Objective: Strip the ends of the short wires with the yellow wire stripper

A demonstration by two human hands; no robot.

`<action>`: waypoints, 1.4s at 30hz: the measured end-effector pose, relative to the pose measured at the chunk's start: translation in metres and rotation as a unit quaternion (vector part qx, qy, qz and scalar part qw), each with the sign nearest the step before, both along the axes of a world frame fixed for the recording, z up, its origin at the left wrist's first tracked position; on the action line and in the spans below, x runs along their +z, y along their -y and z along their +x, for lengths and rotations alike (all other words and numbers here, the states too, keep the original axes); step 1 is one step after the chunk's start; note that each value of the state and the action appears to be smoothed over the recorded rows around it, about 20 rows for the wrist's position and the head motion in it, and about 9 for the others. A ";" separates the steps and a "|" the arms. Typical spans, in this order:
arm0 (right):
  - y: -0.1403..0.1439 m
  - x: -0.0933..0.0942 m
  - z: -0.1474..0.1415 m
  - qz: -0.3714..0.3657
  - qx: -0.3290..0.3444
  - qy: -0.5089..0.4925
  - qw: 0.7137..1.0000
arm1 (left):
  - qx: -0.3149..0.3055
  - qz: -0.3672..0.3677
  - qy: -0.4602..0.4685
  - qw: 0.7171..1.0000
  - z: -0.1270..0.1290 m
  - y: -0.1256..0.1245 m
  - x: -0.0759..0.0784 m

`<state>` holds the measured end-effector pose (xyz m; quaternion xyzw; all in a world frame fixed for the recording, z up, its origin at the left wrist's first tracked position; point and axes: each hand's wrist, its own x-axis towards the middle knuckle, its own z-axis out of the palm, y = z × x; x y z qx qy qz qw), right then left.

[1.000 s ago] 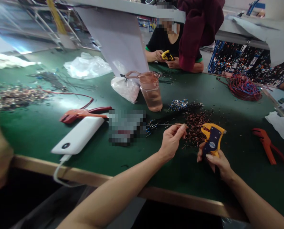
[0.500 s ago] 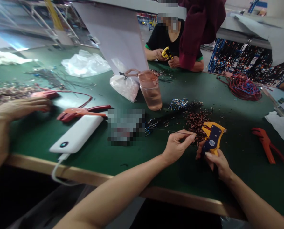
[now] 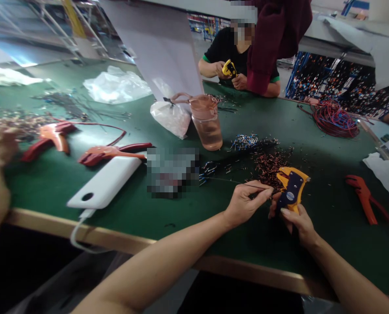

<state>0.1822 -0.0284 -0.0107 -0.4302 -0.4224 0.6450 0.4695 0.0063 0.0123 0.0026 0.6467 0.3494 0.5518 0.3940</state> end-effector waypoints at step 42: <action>0.006 -0.001 -0.006 0.022 -0.014 0.017 1.000 | -0.034 0.034 -0.018 0.999 -0.002 0.002 0.001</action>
